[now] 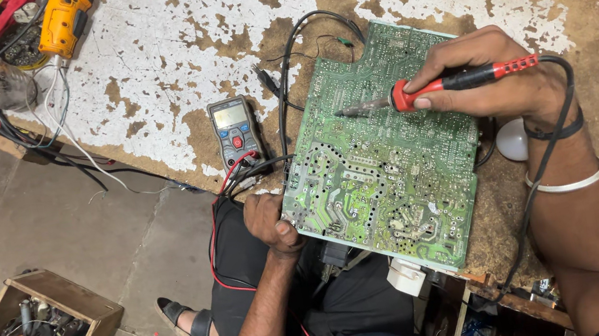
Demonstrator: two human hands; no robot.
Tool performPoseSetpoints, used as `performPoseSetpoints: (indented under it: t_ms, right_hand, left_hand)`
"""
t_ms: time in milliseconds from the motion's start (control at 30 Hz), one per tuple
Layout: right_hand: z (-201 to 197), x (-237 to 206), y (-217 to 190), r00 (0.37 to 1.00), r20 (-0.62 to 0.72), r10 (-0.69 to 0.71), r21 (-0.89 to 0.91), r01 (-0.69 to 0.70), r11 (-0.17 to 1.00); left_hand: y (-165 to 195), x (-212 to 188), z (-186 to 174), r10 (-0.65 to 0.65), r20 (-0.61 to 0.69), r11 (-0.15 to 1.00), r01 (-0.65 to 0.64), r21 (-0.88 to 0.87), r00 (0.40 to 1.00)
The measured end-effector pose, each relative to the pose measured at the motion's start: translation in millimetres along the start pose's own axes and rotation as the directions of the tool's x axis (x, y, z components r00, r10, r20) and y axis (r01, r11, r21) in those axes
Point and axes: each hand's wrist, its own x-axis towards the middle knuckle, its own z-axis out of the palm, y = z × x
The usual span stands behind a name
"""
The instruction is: The person uses a soldering iron to apply heat to multiple points on a green circuit board held in the left hand. The person repeatedly touches the iron to different solder joints and traces across the board surface.
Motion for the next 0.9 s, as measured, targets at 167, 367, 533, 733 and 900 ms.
performPoseSetpoints:
  t_ms: [167, 367, 533, 733, 900]
  right_hand:
    - [0.6, 1.0, -0.3, 1.0, 0.006, -0.007, 0.003, 0.007, 1.0]
    - [3.0, 2.3, -0.5, 1.0, 0.016, 0.017, 0.036, -0.017, 0.999]
    - [4.8, 0.6, -3.1, 0.999, 0.005, 0.049, -0.001, -0.049, 0.999]
    - [2.4, 1.0, -3.9, 1.0, 0.002, 0.029, -0.036, -0.029, 0.999]
    - [2.0, -0.2, -3.2, 1.0, 0.0, 0.02, -0.01, -0.02, 1.0]
  left_hand:
    - [-1.0, 0.6, -0.7, 0.008, 0.009, 1.0, -0.008, -0.001, 1.0]
    - [-0.7, 0.7, -0.3, -0.005, 0.006, 1.0, 0.005, -0.016, 1.0]
    - [1.5, 2.5, 0.0, -0.007, 0.0, 1.0, 0.007, -0.014, 1.0]
    - [3.0, 5.6, -0.7, 0.0, -0.008, 1.0, 0.0, -0.022, 1.0]
    - [4.1, 6.6, -1.5, 0.0, 0.002, 1.0, 0.0, -0.029, 1.0]
